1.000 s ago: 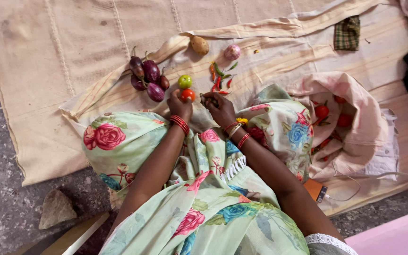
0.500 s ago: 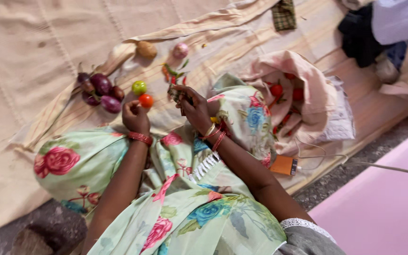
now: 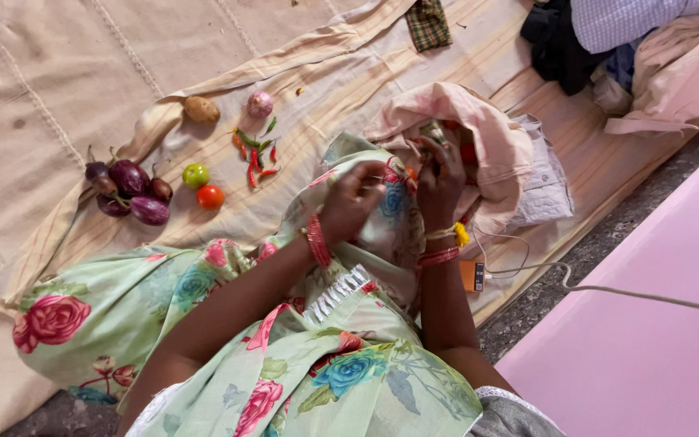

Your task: The person picks up a small tomato, pulls the green stem off by hand, and sets it back down on a cloth spread over the floor among eggplants, garlic, and chilies.

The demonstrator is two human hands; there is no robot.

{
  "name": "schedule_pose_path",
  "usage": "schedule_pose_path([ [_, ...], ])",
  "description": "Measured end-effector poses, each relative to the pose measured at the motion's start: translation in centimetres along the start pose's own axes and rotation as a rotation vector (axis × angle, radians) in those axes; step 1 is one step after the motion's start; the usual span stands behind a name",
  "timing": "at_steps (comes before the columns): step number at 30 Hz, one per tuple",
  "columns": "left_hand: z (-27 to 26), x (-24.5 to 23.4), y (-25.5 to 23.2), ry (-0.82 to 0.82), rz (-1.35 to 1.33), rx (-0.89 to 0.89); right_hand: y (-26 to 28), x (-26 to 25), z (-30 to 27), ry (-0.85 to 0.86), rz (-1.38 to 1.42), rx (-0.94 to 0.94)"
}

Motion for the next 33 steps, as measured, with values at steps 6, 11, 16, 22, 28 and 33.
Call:
schedule_pose_path([
  [6,0.0,5.3,-0.8,0.180,-0.075,-0.084,-12.1,-0.6,2.0,0.005,-0.417,-0.010],
  [11,0.0,5.6,1.8,0.173,-0.184,-0.144,-17.0,1.7,0.9,0.161,-0.605,0.242],
  [16,0.1,4.3,3.5,0.154,-0.304,-0.149,-15.5,1.7,1.5,0.093,-0.541,0.354],
  [22,1.2,-2.1,4.0,-0.054,-0.368,-0.069,-1.7,2.4,2.6,-0.109,-0.082,0.103],
  [28,-1.3,-12.7,5.7,-0.249,-0.439,-0.299,8.6,14.6,-0.8,0.512,0.654,0.210],
  [33,-9.1,-20.0,12.5,-0.266,-0.766,-0.554,9.9,23.2,-7.7,0.777,0.528,0.062],
])
Point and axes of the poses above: each hand's wrist, its own z-axis towards the middle knuckle, its own x-axis out of the palm, y = z × x, the point moved 4 cm from there along z, towards the middle knuckle, and after that the axes turned 7 degrees about z, right-handed, at the moved point
